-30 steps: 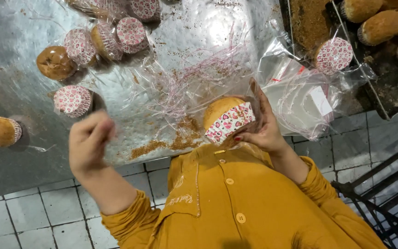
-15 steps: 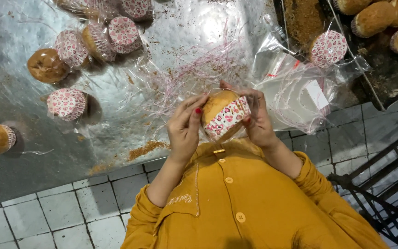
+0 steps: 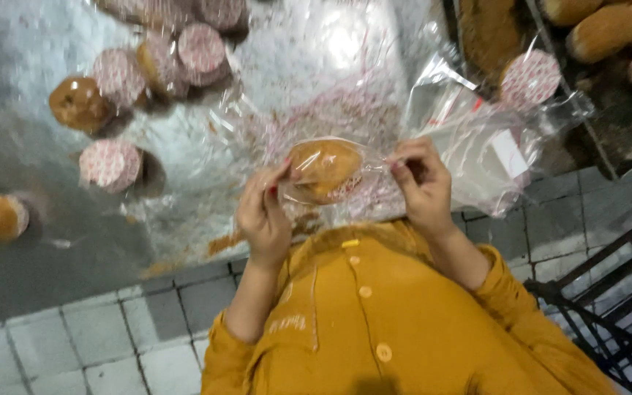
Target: Wrapping individual bread rolls in plastic bags on a stainless steel production table.
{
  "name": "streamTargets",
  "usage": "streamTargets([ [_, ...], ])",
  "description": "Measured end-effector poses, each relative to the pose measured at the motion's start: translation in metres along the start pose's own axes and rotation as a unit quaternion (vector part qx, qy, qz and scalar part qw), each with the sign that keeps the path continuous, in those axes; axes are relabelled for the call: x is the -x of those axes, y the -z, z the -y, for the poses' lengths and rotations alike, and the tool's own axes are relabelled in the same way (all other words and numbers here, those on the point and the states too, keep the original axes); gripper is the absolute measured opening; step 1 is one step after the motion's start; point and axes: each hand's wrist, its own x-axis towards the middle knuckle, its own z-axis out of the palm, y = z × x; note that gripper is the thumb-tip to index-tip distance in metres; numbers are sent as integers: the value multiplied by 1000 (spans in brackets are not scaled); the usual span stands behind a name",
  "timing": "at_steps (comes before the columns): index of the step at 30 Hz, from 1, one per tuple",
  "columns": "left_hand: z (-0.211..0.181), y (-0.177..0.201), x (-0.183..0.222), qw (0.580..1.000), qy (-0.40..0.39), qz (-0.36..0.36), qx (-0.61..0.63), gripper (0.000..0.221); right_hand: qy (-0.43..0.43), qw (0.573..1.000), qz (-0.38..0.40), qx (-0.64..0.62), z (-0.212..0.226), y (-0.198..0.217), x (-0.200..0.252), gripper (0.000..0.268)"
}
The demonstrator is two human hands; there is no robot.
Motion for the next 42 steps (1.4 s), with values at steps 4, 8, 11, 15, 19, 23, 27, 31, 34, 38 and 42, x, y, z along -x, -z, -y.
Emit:
streamTargets([
  [4, 1, 2, 13, 997, 68, 0, 26, 36, -101, 978, 40, -176, -11, -6, 15, 15],
  [8, -1, -9, 16, 989, 126, -4, 73, 36, -121, 976, 67, -170, -18, -17, 14, 10],
  [11, 28, -4, 31, 993, 117, -25, 25, 37, -192, 938, -28, -288, -39, -14, 20, 5],
  [15, 21, 4, 25, 993, 116, -20, -5, 35, -177, 931, 0, -320, -37, 0, 26, 4],
  [19, 26, 10, 32, 988, 146, 34, -34, 33, -27, 990, 34, -133, -26, 5, 25, 6],
  [23, 37, 13, 34, 963, 251, 86, -45, 36, -91, 993, 16, -77, -29, 2, 18, 9],
  [27, 15, 18, 32, 917, 378, 74, 103, 38, -142, 966, -16, -216, -60, 12, 43, 9],
  [31, 21, 8, 26, 848, 464, 107, 233, 39, -229, 874, 13, -428, -71, 4, 37, 4],
  [34, 34, -4, 12, 872, 427, 81, 226, 34, -281, 849, 0, -448, -75, -7, 18, 9],
  [38, 35, -4, -8, 880, 388, 83, 262, 71, -230, 897, -32, -377, -92, 10, -7, 27],
  [42, 69, 0, 22, 873, 433, 102, 200, 29, -299, 907, -20, -296, -87, 12, 4, 24],
])
